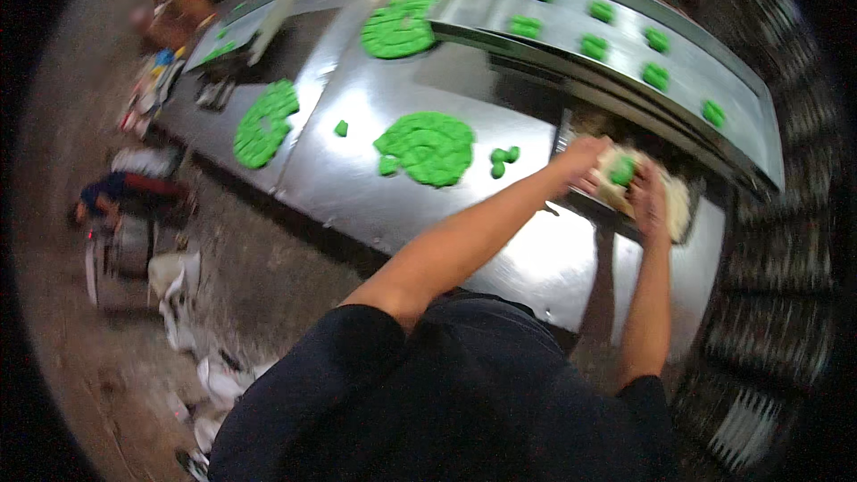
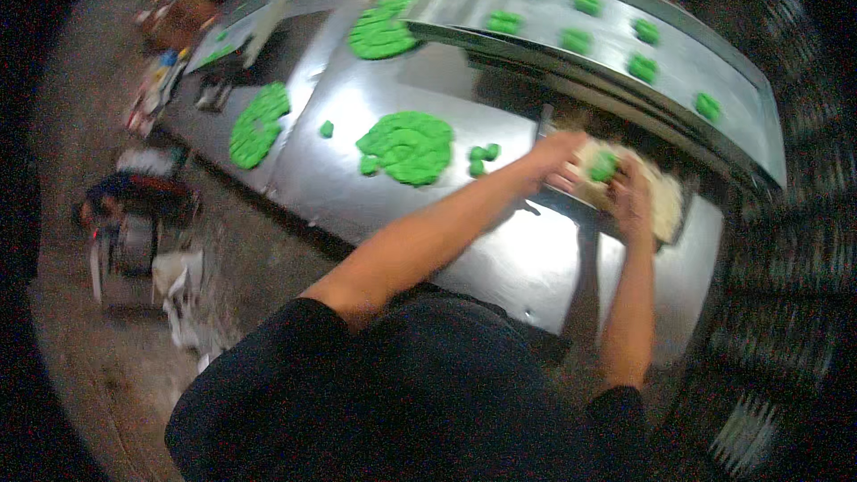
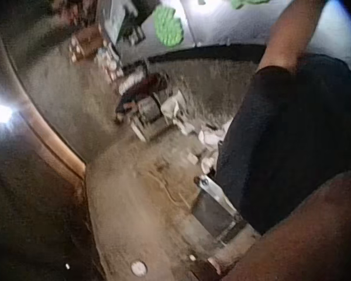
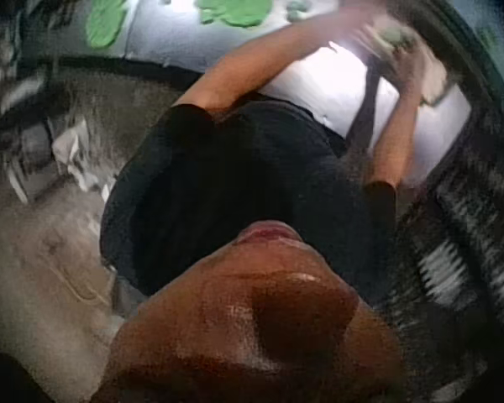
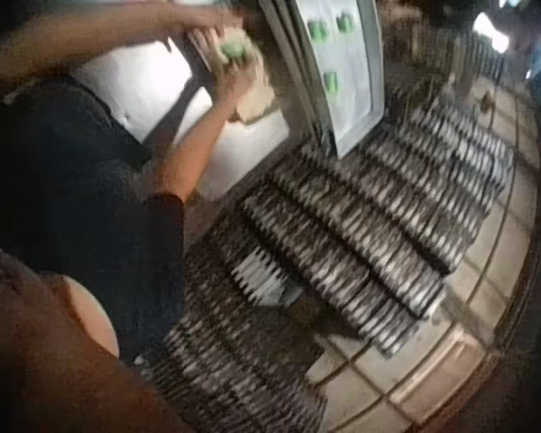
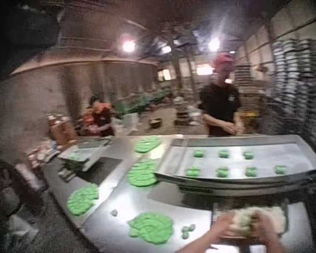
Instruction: The person repeatedly takes small pieces of green dough, flattens them, fills them with a white granular substance from a tray, and shapes them into small balls. The finished dumplings are placed on a metal tray. Other workers are visible in the background performing similar tasks.
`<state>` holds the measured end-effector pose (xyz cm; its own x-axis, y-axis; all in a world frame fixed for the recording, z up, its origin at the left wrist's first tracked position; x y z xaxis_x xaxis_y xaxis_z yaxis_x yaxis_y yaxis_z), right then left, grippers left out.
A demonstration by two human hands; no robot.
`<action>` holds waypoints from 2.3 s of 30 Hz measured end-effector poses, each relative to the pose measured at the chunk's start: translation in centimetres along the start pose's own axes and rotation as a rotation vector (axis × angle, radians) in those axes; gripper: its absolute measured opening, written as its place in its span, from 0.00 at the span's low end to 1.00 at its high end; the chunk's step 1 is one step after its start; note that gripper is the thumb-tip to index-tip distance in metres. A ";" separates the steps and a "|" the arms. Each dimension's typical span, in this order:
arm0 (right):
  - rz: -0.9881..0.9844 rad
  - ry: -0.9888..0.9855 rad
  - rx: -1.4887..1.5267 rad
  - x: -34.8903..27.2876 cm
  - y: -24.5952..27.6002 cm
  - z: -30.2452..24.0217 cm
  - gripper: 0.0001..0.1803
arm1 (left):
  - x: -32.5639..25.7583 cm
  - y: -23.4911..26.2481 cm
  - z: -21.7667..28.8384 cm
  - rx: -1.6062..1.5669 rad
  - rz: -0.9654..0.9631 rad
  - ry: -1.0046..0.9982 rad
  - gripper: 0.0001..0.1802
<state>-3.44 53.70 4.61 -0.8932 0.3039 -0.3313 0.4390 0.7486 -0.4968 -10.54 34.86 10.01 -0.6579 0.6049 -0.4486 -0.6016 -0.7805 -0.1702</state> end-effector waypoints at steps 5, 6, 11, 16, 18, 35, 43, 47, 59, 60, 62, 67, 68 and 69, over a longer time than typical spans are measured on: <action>0.017 0.126 -0.512 -2.8 -5.1 0.2 0.10 | 3.7 0.8 -2.7 0.002 -0.005 0.118 0.26; 0.116 0.505 -0.797 -4.2 -5.2 -2.4 0.09 | 3.4 0.1 -2.7 -0.095 0.016 0.147 0.26; 0.157 0.813 -0.912 -8.5 -9.0 -4.2 0.10 | 3.9 -1.4 -1.9 -0.150 0.023 0.117 0.14; 0.236 0.923 -1.012 -9.7 -9.2 -7.5 0.15 | 2.2 -3.1 2.4 -0.134 0.110 -0.055 0.16; 0.297 0.694 -0.838 -9.0 -8.5 -7.7 0.12 | 1.2 -3.9 2.7 -0.136 0.030 -0.058 0.14; 0.053 1.163 -0.930 -14.9 -16.9 -7.1 0.13 | -8.0 -0.7 5.5 -0.081 0.067 -0.235 0.13; 0.014 1.222 -1.041 -16.6 -20.4 -4.8 0.14 | -12.4 2.5 5.6 0.067 -0.022 -0.232 0.14; 0.031 1.194 -0.765 -19.7 -20.5 -4.8 0.10 | -13.9 6.0 4.1 0.179 -0.002 -0.392 0.17; -0.048 0.810 -1.325 -18.6 -12.2 17.5 0.12 | -22.0 32.3 -10.0 1.179 1.210 -0.018 0.15; -0.096 0.778 -1.338 -17.8 -14.2 18.8 0.11 | -21.2 32.7 -10.3 1.164 1.177 -0.049 0.16; -0.183 0.768 -1.332 -14.7 -17.2 19.2 0.09 | -19.7 33.1 -10.4 1.145 1.102 -0.119 0.17; -0.021 0.891 -1.373 -13.1 -13.5 15.2 0.10 | -19.9 36.8 -13.0 1.047 0.970 -0.092 0.20; 0.020 0.849 -1.313 -14.4 -12.6 15.6 0.10 | -20.1 36.8 -13.6 1.021 0.923 -0.047 0.21; 0.006 0.823 -1.255 -16.2 -13.7 16.1 0.10 | -20.6 36.1 -14.0 0.981 0.904 -0.015 0.21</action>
<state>6.63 29.05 3.87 -0.8823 0.2264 0.4126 0.4571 0.6212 0.6366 -12.33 -7.96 0.86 -0.9968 -0.0546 -0.0578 -0.0251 -0.4733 0.8806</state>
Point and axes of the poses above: each hand's wrist, its own x-axis towards the middle knuckle, its own y-axis out of the back of the hand, z = x × y, the point moved 6 cm from there along x, towards the middle knuckle, and after that the axes turned 10 degrees about x, right-handed, at the moved point
